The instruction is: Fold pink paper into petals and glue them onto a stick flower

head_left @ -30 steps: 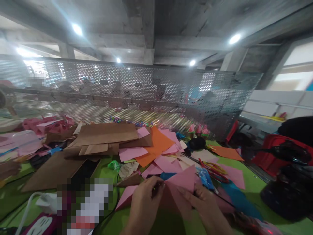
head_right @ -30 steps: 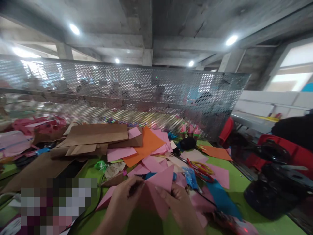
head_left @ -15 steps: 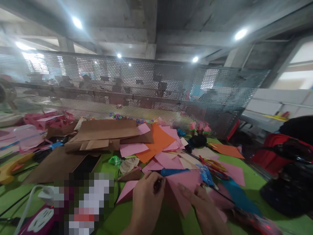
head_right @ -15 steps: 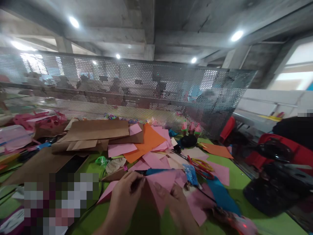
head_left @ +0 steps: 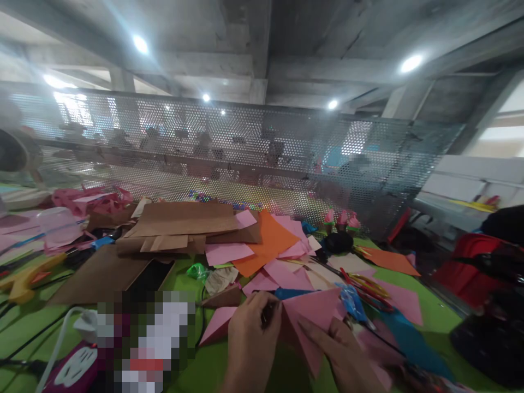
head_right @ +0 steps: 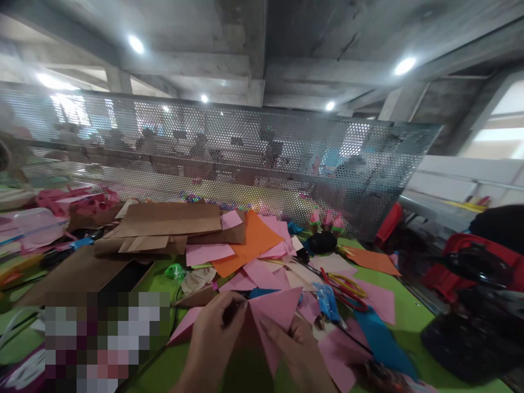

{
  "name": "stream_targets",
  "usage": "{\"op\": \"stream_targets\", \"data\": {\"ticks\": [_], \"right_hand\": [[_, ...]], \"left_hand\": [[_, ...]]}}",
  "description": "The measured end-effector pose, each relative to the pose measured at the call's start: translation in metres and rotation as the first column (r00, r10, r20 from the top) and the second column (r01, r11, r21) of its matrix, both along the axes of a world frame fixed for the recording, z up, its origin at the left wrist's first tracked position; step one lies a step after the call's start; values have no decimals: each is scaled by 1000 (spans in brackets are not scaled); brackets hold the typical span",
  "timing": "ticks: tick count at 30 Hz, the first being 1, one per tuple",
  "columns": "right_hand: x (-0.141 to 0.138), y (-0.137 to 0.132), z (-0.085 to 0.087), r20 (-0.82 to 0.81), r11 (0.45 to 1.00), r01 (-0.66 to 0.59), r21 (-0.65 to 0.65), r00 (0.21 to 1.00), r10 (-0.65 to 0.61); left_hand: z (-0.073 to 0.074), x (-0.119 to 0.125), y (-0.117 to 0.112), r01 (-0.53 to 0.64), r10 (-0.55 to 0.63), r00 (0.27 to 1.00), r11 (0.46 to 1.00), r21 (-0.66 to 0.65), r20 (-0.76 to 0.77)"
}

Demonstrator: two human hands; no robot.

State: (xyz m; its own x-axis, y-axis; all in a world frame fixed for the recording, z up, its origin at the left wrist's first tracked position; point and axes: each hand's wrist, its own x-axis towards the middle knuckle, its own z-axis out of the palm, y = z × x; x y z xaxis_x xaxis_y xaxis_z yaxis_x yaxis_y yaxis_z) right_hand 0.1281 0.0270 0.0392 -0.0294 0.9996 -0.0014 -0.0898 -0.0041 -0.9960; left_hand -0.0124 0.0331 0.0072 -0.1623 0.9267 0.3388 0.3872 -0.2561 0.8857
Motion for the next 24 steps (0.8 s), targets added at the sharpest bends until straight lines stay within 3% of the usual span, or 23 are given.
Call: {"op": "stream_targets", "data": {"ticks": [7,13,19,24], "right_hand": [[-3,-2,-1,-152,992,5,-124,988,-24],[-3,-3,-1,-57,993,-52,-103,997,46],[6,4,-3,135,999,40,7,990,-41],[7,9,-7,139,997,76,20,987,-78]], "left_hand": [[0,2,-1,-40,39,998,999,-23,-56],[1,3,-2,-28,29,999,999,-23,25],[-2,5,3,122,-96,952,990,-71,291],[-2,4,4,358,-268,800,931,-68,537]]}}
